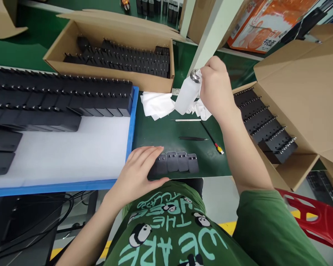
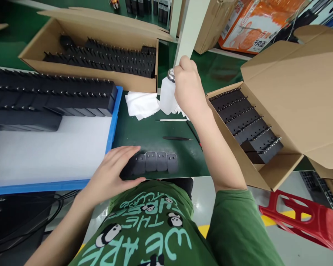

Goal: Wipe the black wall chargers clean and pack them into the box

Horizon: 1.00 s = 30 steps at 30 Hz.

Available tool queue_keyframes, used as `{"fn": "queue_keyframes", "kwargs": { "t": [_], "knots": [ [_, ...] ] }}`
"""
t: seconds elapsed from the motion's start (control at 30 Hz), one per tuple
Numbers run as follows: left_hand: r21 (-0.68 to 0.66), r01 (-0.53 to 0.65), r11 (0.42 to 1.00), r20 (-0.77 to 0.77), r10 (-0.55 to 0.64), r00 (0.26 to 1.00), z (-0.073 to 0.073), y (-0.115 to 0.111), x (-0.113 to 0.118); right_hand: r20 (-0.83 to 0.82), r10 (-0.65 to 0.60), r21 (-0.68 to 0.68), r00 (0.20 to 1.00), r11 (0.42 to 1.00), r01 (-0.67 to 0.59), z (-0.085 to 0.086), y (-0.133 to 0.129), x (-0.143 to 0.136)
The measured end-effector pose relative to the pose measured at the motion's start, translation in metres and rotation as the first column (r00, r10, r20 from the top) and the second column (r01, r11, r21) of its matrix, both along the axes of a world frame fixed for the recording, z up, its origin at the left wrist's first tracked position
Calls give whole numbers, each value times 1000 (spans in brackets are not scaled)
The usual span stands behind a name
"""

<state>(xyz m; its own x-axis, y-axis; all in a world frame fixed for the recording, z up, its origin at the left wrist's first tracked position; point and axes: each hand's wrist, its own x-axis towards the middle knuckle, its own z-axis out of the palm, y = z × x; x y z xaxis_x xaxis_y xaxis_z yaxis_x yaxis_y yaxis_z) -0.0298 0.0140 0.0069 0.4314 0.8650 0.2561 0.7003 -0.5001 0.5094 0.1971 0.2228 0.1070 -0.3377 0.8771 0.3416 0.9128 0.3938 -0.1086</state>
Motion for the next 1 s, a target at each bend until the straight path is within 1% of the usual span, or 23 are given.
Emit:
{"fn": "queue_keyframes", "kwargs": {
  "t": [0.2, 0.3, 0.37, 0.43, 0.47, 0.53, 0.57, 0.6, 0.63, 0.67, 0.7, 0.77, 0.83, 0.87, 0.93, 1.0],
  "knots": [
    [61, 49, 997, -165, -39, 986, 9, 15, 18, -25, 7, 0, 1000, 1000, -7, -6, 0, 0],
    [86, 84, 993, -211, -64, 975, 7, 19, 23, -50, 14, -1, 999, 1000, -15, -7, 3, -2],
    [92, 103, 990, -210, -82, 974, 4, 20, 23, -98, 22, 31, 995, 999, -19, -3, 1, 1],
    [84, 122, 989, -207, -103, 973, 1, 20, 21, -183, 27, 112, 983, 994, -6, 3, -12, 13],
    [79, 132, 988, -211, -113, 971, 1, 20, 20, -245, 29, 169, 969, 985, 13, 5, -24, 22],
    [82, 139, 987, -227, -117, 967, 4, 20, 20, -364, 38, 249, 931, 967, 58, 2, -61, 44],
    [94, 134, 986, -235, -109, 966, 7, 20, 22, -475, 58, 260, 878, 962, 77, -3, -84, 55],
    [110, 129, 986, -245, -99, 965, 11, 21, 25, -545, 59, 213, 836, 975, 70, -11, -108, 63],
    [125, 130, 984, -256, -94, 962, 14, 22, 30, -586, 13, 132, 810, 988, 80, -22, -133, 70],
    [136, 136, 981, -268, -96, 959, 17, 24, 35, -596, -18, 78, 803, 994, 81, -35, -156, 73],
    [145, 147, 978, -279, -102, 955, 20, 25, 41, -580, -52, 26, 813, 996, 82, -49, -178, 73],
    [142, 174, 974, -307, -124, 944, 22, 29, 54, -507, -89, -46, 857, 996, 76, -77, -211, 64],
    [112, 181, 977, -333, -135, 933, 21, 33, 65, -432, -76, -49, 899, 997, 60, -98, -230, 48],
    [88, 177, 980, -342, -138, 930, 20, 34, 69, -394, -60, -32, 917, 998, 52, -105, -236, 40],
    [43, 168, 985, -348, -143, 927, 17, 35, 74, -297, -44, 15, 954, 999, 51, -112, -241, 24],
    [34, 166, 986, -330, -146, 933, 14, 35, 75, -183, -65, 39, 981, 997, 73, -111, -243, 12]
  ]
}}
